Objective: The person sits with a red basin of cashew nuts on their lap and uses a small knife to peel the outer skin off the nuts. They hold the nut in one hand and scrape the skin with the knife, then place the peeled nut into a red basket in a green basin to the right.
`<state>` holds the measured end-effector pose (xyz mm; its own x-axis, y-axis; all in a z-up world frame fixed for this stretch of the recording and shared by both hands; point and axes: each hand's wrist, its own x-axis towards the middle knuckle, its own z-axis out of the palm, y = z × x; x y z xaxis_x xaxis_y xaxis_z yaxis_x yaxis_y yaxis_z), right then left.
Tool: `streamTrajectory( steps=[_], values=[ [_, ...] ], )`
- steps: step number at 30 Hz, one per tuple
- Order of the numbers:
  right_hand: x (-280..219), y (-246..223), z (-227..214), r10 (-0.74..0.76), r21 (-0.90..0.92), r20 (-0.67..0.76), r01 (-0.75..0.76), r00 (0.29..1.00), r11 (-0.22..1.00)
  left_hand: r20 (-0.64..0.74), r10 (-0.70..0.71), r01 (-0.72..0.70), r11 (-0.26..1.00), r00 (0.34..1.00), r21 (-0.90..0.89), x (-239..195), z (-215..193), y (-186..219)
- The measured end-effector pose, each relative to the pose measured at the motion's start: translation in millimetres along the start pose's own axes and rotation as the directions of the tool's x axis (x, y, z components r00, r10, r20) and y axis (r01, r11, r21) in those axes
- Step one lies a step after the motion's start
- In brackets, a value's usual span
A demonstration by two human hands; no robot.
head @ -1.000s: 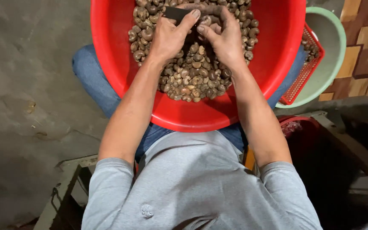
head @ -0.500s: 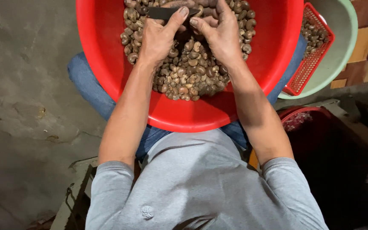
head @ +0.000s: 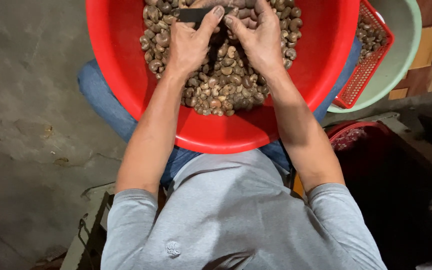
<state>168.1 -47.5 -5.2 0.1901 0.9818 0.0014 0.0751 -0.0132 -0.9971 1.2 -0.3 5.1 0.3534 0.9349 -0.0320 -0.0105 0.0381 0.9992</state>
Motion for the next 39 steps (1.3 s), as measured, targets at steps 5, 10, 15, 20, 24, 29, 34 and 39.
streamTrajectory(
  steps=[5,10,15,20,24,29,34,39],
  values=[
    [-2.1,-1.6,0.7,0.002,0.083,0.032,-0.005,0.999,0.997,-0.026,-0.009,0.01,1.0,1.0,0.002,0.4,-0.5,-2.8],
    [0.2,-4.1,-1.6,-0.002,-0.11,-0.008,0.001,1.0,0.994,-0.037,-0.078,0.08,0.996,0.996,0.046,-0.8,0.0,9.8],
    [-0.4,-12.9,-1.6,-0.101,-0.164,0.033,0.105,0.994,0.981,0.017,-0.02,0.02,1.0,1.0,-0.007,1.8,-2.7,-2.2],
    [-3.4,-0.9,0.4,-0.02,-0.054,0.032,0.022,0.999,0.998,-0.059,-0.119,0.121,0.992,0.991,0.035,-1.4,-2.6,1.2],
    [-2.5,-15.8,0.4,-0.124,-0.174,0.064,0.134,0.99,0.976,-0.103,-0.212,0.226,0.963,0.972,0.15,1.3,-5.0,12.4],
    [-4.6,-15.0,0.1,-0.118,-0.208,0.058,0.127,0.991,0.97,0.037,0.103,-0.104,0.994,0.994,0.026,-0.7,-2.9,1.0],
    [-3.6,-18.8,2.0,-0.113,-0.173,0.063,0.122,0.992,0.977,0.058,0.067,-0.066,0.997,0.996,-0.026,2.0,-2.6,2.2],
    [-4.3,-15.6,2.5,-0.078,-0.239,0.052,0.089,0.996,0.967,-0.007,0.008,-0.008,0.999,1.0,0.035,3.2,-3.7,-5.3]
  ],
)
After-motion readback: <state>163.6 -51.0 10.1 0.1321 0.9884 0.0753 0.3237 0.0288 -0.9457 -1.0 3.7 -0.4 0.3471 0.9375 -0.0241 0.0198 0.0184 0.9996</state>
